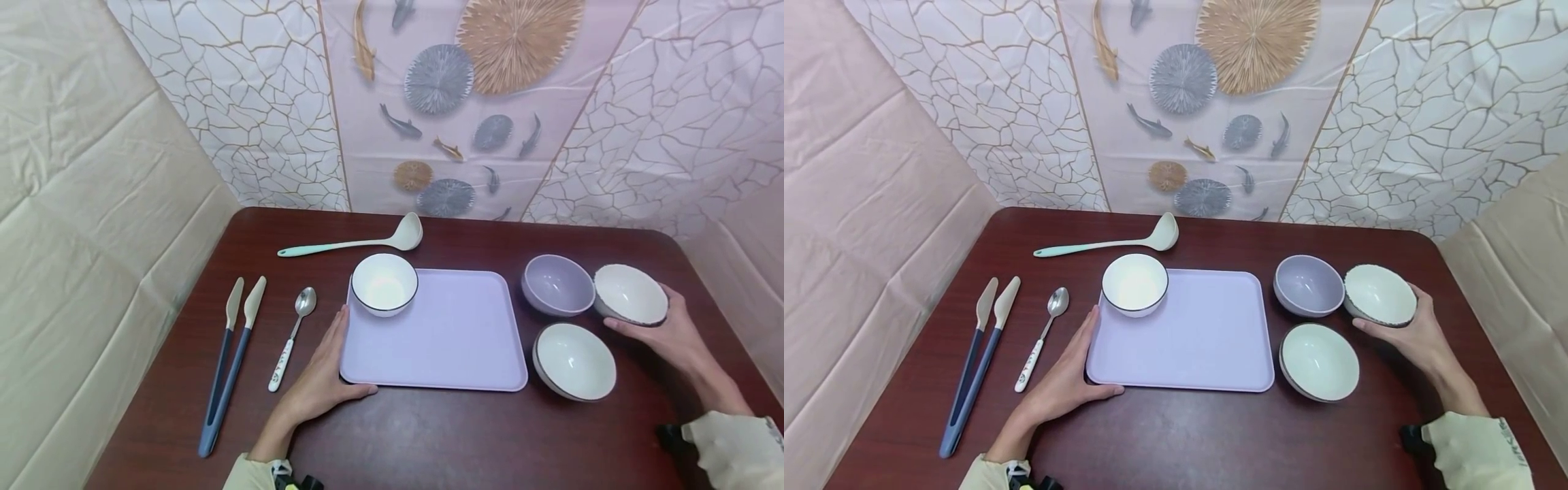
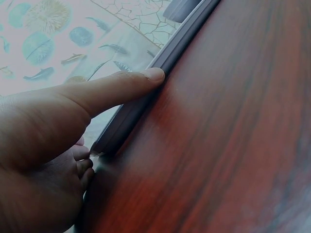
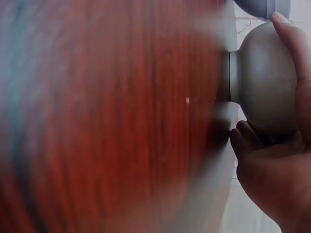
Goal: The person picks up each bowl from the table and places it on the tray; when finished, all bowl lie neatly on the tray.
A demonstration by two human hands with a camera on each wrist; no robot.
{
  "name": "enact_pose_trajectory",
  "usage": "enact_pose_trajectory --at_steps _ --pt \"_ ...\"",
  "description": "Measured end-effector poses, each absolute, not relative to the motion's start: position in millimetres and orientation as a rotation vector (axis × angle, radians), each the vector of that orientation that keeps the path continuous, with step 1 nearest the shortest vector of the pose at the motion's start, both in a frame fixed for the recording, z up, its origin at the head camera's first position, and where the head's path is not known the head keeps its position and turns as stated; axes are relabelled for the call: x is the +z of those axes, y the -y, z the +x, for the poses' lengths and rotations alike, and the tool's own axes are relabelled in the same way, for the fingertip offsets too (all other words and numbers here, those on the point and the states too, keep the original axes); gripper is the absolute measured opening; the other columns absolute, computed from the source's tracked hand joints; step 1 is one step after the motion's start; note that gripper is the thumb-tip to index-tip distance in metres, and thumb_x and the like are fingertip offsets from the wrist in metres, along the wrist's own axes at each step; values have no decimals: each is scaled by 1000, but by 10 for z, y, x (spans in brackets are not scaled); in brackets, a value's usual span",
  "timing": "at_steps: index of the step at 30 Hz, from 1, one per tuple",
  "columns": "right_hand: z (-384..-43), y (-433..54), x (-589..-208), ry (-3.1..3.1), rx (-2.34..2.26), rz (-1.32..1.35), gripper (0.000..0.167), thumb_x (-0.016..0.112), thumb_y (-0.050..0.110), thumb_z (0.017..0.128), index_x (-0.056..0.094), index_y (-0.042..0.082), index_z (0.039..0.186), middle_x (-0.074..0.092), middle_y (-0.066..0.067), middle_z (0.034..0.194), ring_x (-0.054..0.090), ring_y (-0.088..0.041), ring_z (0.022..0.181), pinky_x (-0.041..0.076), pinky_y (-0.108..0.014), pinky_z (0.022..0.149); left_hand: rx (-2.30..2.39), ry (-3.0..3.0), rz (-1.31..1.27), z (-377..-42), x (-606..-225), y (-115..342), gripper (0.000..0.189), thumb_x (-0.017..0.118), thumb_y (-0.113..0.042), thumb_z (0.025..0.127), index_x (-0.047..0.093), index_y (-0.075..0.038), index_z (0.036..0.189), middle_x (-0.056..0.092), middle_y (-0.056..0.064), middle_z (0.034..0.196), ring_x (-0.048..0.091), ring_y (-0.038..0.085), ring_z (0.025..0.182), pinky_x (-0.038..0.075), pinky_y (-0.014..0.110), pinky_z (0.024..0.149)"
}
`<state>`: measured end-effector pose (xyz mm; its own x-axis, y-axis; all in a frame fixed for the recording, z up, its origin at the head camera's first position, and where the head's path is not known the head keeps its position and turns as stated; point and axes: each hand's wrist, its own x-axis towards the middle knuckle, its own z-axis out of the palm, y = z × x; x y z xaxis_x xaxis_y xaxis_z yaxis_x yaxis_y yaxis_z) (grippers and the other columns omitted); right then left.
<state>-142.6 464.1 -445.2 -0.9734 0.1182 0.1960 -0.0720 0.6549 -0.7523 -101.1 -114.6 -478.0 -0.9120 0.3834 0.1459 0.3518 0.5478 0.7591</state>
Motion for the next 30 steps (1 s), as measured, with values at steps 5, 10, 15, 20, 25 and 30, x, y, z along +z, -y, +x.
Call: enact_pose_trajectory --at_steps 5,10,15,20,25,30 --pt "-1430 -4652 -4469 2628 1219 -27 77 86 4 73 44 -2 137 54 -8 114 51 -9 98 35 -9 80 1330 -2716 647 -1009 -4780 1134 130 89 -41 69 1 -7 158 1 9 163 2 26 148 16 53 113" --pt "-1416 -4658 -4477 2617 1238 -47 76 85 3 73 45 -2 137 55 -8 115 52 -10 99 37 -9 80 1329 -2711 651 -1007 -4784 1127 130 89 -41 69 0 -8 158 1 10 163 3 27 148 16 54 113" --pt "-1400 -4669 -4489 2577 1277 -68 73 84 1 74 47 -2 137 57 -6 115 54 -10 99 40 -10 80 1330 -2717 664 -1016 -4798 1116 129 89 -40 69 0 -8 158 2 10 163 4 29 148 17 57 112" --pt "-1304 -4698 -4435 2550 1273 -153 74 84 4 76 46 2 139 56 -1 116 53 -8 101 39 -9 80 1331 -2711 666 -1021 -4811 1104 130 90 -39 69 0 -8 158 2 10 163 4 29 148 17 56 112" --pt "-1069 -4648 -4217 2594 1230 -215 83 83 10 78 39 13 147 49 -2 123 47 -8 107 34 -7 79 1332 -2711 667 -1011 -4806 1116 130 89 -42 69 0 -6 157 1 10 163 3 29 148 15 55 113" --pt "-752 -4408 -3863 2645 1251 -206 97 81 6 80 22 25 155 35 -6 138 39 -10 117 31 -6 79 1331 -2719 648 -1007 -4781 1146 130 89 -41 69 0 -7 157 1 10 164 1 25 148 14 52 114"
